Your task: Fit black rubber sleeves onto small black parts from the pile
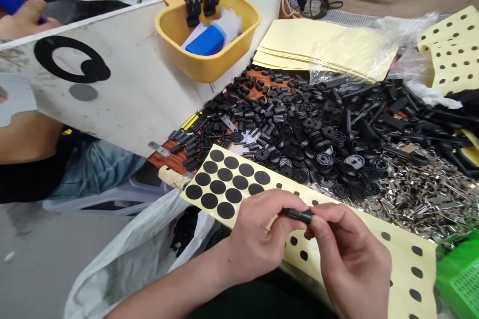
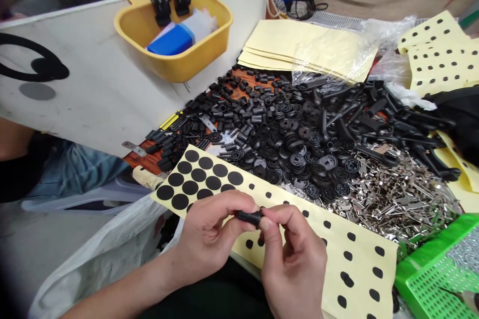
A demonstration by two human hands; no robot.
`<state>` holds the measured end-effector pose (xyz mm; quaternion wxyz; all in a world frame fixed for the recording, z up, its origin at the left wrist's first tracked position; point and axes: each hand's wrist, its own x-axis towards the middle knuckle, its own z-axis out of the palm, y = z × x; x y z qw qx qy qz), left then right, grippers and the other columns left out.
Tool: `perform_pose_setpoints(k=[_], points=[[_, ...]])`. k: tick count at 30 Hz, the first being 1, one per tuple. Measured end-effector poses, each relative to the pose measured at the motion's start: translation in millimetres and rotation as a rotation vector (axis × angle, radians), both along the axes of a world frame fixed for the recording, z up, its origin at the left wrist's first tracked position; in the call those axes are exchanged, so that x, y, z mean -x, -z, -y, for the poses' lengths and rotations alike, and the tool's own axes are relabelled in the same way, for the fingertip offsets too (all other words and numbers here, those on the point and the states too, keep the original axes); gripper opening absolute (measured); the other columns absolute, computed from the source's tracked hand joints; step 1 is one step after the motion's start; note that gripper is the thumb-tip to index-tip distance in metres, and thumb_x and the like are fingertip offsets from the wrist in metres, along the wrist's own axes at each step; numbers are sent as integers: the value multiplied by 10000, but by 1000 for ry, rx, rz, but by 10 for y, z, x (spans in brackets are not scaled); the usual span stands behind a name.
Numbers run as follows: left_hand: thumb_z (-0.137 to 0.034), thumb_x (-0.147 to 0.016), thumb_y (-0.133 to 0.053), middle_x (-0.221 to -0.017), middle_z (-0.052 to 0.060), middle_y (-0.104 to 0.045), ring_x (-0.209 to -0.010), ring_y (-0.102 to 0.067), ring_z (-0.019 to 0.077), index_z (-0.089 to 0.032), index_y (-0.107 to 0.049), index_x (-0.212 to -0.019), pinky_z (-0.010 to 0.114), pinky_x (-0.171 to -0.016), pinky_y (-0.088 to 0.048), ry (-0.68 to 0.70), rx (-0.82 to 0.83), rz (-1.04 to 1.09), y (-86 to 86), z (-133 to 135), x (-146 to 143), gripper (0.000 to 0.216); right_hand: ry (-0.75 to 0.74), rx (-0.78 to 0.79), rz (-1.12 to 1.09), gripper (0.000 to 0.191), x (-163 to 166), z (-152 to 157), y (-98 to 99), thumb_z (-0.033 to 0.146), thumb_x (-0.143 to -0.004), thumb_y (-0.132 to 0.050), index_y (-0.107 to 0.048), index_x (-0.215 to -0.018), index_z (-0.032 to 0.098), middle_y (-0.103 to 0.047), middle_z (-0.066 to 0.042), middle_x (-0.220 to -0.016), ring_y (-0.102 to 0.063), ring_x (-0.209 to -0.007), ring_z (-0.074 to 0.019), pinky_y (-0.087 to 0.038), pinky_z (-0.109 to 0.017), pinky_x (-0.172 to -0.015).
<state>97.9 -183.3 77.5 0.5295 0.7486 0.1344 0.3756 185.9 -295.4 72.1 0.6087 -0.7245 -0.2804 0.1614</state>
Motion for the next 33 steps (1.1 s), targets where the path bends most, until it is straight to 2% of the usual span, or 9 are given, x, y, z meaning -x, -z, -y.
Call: perform_pose_setpoints(k=[2, 7, 13, 16, 21, 23, 25, 28, 33], points=[[-13, -807, -585, -772, 10, -721, -657, -650, 91, -151, -640, -878, 153, -617, -514, 24, 83, -17, -12, -10, 7, 165, 61, -37, 42, 45, 20, 3, -14, 245, -871, -657, -675, -834, 227, -652, 5, -733, -605, -628, -100, -503, -169, -575], [-10, -763, -593, -752, 6, -705, -660, -643, 96, -148, -654, -834, 171, -652, -523, 22, 136, -54, 28, -31, 11, 166, -136, -56, -123, 113, -47, -12, -7, 281, -870, -662, -678, -789, 202, -611, 13, -581, -591, -527, -114, -504, -193, -501], [-26, -744, -591, -715, -26, -666, -656, -678, 92, -160, -624, -852, 148, -610, -540, 127, 632, -72, 88, 3, -16, 175, 77, 27, 35, 143, 11, -32, 98, 321, -863, -673, -675, -781, 204, -634, 3, -650, -559, -556, -101, -466, -191, -522], [-37, -752, -595, -716, -20, -660, -642, -668, 96, -159, -627, -848, 161, -607, -538, 96, 566, -55, 94, 12, -13, 158, -61, -5, -45, 197, -35, -49, 103, 334, -884, -653, -657, -748, 193, -589, 17, -585, -531, -504, -91, -442, -181, -471], [-34, -771, -596, -763, 18, -697, -677, -645, 112, -149, -656, -841, 199, -652, -521, -11, 187, -26, 102, 13, 7, 147, -157, -62, -142, 218, -87, -84, 68, 322, -911, -625, -648, -741, 188, -555, 30, -564, -514, -495, -78, -445, -163, -460], [-40, -772, -597, -765, 17, -697, -679, -649, 112, -151, -650, -841, 200, -654, -523, 17, 263, -28, 91, 10, 6, 141, -120, -65, -45, 154, -52, -79, 71, 263, -914, -618, -648, -778, 197, -579, 30, -599, -539, -517, -79, -462, -161, -475], [-57, -763, -613, -751, 6, -684, -661, -647, 105, -155, -638, -842, 189, -630, -522, 82, 474, -49, 66, 2, 4, 128, -60, -86, 126, 78, -18, -63, 92, 179, -903, -616, -645, -836, 207, -632, 14, -692, -605, -606, -97, -500, -172, -527], [-85, -732, -652, -681, -22, -638, -592, -597, 82, -156, -626, -821, 167, -567, -490, 158, 721, -88, 13, -21, 10, 117, -56, -141, 392, 186, -19, -45, 130, 40, -850, -616, -640, -927, 207, -671, -9, -801, -661, -759, -137, -539, -217, -622], [-74, -709, -655, -658, -28, -616, -577, -578, 80, -155, -619, -799, 170, -553, -473, 165, 732, -99, -53, -41, 47, 127, -180, -238, 583, 330, -80, -62, 121, -72, -790, -598, -631, -989, 189, -655, 2, -781, -652, -738, -145, -544, -280, -686]])
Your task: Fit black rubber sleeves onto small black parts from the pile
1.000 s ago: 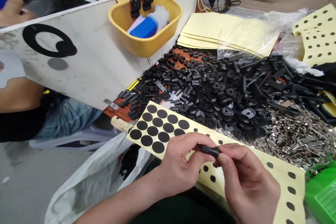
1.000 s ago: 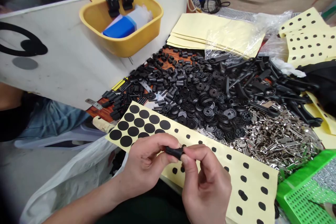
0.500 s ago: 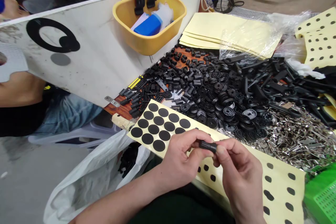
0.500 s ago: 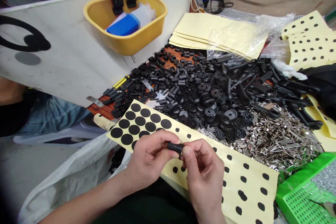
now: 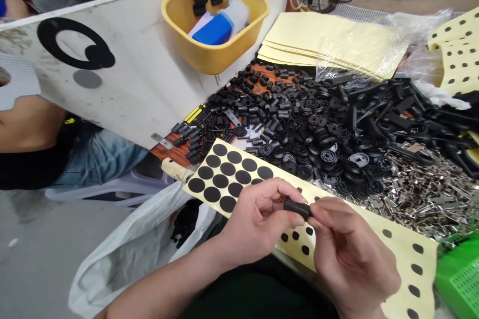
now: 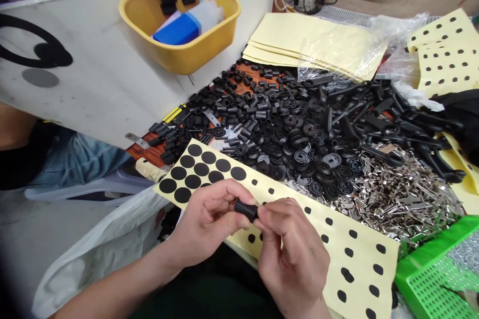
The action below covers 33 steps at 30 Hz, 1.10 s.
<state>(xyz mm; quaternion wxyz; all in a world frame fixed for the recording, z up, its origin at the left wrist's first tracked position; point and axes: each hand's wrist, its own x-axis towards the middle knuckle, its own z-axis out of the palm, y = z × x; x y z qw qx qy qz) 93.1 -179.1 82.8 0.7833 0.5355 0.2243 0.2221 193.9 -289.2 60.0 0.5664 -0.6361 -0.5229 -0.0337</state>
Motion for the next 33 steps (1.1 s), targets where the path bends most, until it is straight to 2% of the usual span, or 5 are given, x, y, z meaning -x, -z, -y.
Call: perform_pose_setpoints(k=[6, 11, 18, 23, 33], points=[[-62, -788, -613, -762, 21, -700, -647, -655, 113, -158, -637, -854, 192, -603, -532, -115, -463, 45, 34, 27, 15, 119, 19, 121, -586, 73, 40, 15, -123, 164, -872, -654, -667, -822, 215, -638, 19, -695, -606, -598, -99, -504, -182, -529], [-46, -827, -594, -762, 18, -726, -698, -675, 139, -184, -632, -871, 243, -694, -566, -204, -790, 124, 45, 45, -13, 150, -122, 155, -937, 142, 8, -9, -201, 310, -863, -694, -688, -768, 205, -578, 24, -574, -538, -528, -92, -473, -186, -508], [-53, -757, -649, -731, -6, -679, -628, -662, 99, -159, -629, -821, 169, -591, -540, -52, -166, 65, -44, 2, -7, 125, 62, 87, -439, 173, 65, 14, -112, 81, -847, -651, -683, -866, 250, -674, 8, -758, -642, -697, -139, -521, -248, -605], [-81, -725, -676, -666, -20, -631, -566, -587, 80, -150, -627, -798, 166, -533, -491, 54, -30, 19, -102, -49, -6, 112, -31, -23, -78, 423, -8, 35, -83, -67, -762, -636, -676, -1031, 257, -663, 8, -755, -623, -663, -172, -524, -357, -634], [-123, -702, -723, -677, -14, -624, -577, -602, 92, -142, -601, -820, 176, -494, -468, -21, 148, 68, 24, -15, -140, 171, -54, 161, -816, 70, -111, -36, -80, 269, -832, -731, -702, -854, 209, -665, -5, -687, -630, -585, -119, -547, -207, -535]])
